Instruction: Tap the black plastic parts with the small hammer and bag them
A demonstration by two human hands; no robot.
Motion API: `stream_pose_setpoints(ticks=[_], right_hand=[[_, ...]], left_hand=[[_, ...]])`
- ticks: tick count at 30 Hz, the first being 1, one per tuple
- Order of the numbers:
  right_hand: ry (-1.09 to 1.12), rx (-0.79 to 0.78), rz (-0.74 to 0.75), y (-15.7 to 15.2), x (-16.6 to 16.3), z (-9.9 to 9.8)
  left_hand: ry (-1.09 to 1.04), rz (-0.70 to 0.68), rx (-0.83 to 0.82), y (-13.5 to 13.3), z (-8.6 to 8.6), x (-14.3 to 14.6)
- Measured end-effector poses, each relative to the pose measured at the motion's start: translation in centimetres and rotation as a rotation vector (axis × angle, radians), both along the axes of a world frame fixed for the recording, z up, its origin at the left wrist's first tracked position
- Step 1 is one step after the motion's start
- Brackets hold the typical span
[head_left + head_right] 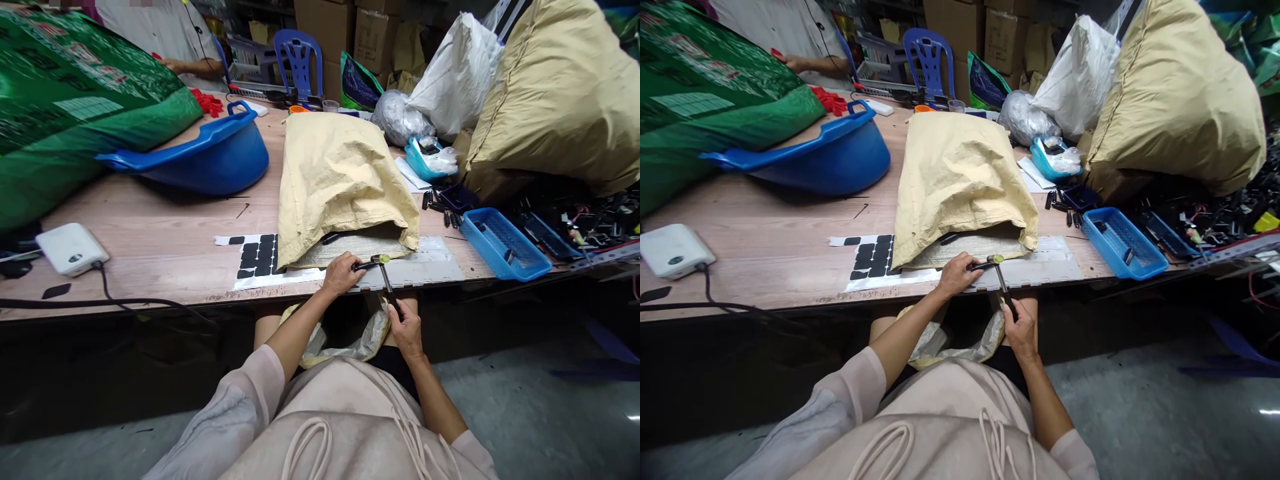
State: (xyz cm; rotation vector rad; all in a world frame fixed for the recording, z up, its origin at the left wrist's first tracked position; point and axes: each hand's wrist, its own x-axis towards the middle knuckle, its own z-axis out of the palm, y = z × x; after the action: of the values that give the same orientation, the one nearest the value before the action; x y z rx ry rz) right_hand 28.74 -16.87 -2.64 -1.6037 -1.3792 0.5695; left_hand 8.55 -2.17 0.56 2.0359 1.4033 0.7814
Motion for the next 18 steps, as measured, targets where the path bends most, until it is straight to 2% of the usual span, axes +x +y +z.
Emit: stream_pose_setpoints(ticks=[6, 12, 18], right_hand=[[-0.101, 0.027, 0.01, 0.2, -0.1, 0.2], [-0.083, 0.038, 0.035, 0.0, -0.6, 0.1], [-0.022, -0.036, 0.056, 0.2, -0.7, -0.9]], left_hand=[[0.004, 0.007, 0.003, -0.1, 0.1, 0.1], [0.001, 0.011, 0.006, -0.1, 0.0, 0.1], [0.002, 0.015, 0.016, -0.1, -0.1, 0.2]])
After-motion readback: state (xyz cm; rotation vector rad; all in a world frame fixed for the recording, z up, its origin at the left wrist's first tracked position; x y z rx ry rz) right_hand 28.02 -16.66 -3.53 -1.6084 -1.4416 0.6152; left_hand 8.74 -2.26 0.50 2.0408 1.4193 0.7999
